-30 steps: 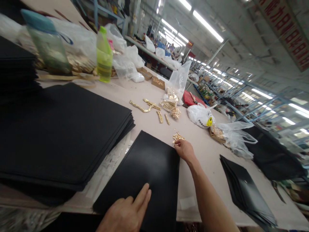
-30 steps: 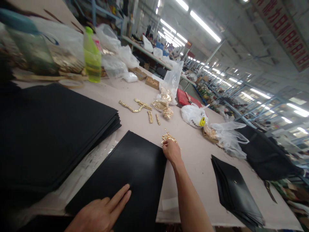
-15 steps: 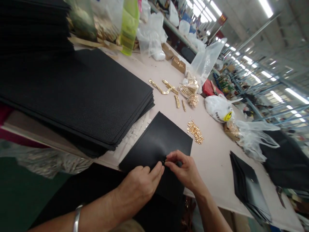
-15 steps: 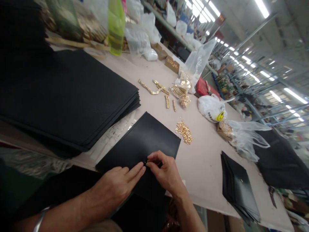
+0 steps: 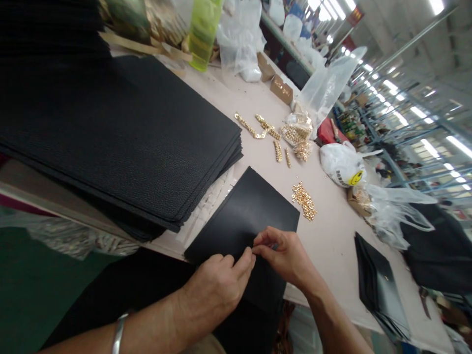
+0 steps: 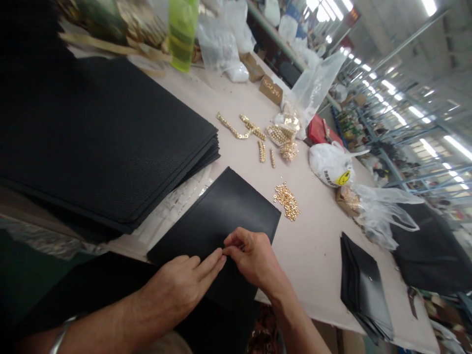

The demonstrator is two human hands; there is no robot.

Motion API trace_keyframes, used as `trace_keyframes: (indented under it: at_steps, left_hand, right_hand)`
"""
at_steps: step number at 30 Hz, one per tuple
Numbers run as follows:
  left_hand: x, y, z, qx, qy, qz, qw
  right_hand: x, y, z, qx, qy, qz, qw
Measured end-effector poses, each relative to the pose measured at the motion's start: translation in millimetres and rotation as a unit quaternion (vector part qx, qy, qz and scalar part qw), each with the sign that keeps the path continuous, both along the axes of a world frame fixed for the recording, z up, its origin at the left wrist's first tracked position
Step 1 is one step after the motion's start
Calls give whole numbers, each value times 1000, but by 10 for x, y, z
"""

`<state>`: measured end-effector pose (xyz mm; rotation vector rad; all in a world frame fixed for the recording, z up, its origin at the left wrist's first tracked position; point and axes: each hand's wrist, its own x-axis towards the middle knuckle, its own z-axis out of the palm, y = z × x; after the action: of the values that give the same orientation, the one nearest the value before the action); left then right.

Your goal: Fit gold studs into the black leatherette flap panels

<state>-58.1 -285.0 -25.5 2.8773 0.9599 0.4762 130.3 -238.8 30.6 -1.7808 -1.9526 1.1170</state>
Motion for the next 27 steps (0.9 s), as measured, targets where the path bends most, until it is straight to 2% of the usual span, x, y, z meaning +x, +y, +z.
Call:
trace_keyframes:
  at_steps: [3,6,9,13,22,27]
  left_hand:
    - [9,-6,-8,-15,4,5,1000]
    - [22,-17,-28,-33,2,5,999]
    - [29,-26,-43,-40,-5,-1,999]
    - [25,-34,-55,-33,-23,8,999]
    - [21,-7,-7,-37,-54,23,998]
    - [34,12,48,-31,-63,22,997]
  right_hand:
    - [4,97,-11,-74,44,-40,995]
    - [48,165,-28,-123,78,-33,989]
    - [93,178,-26,-112,64,-10,992]
    - [98,152,-2,-87,45,-12,995]
    - [-20,175,77,-110,-5,-37,993]
    - [-50,264,87,-144,-52,-13,988]
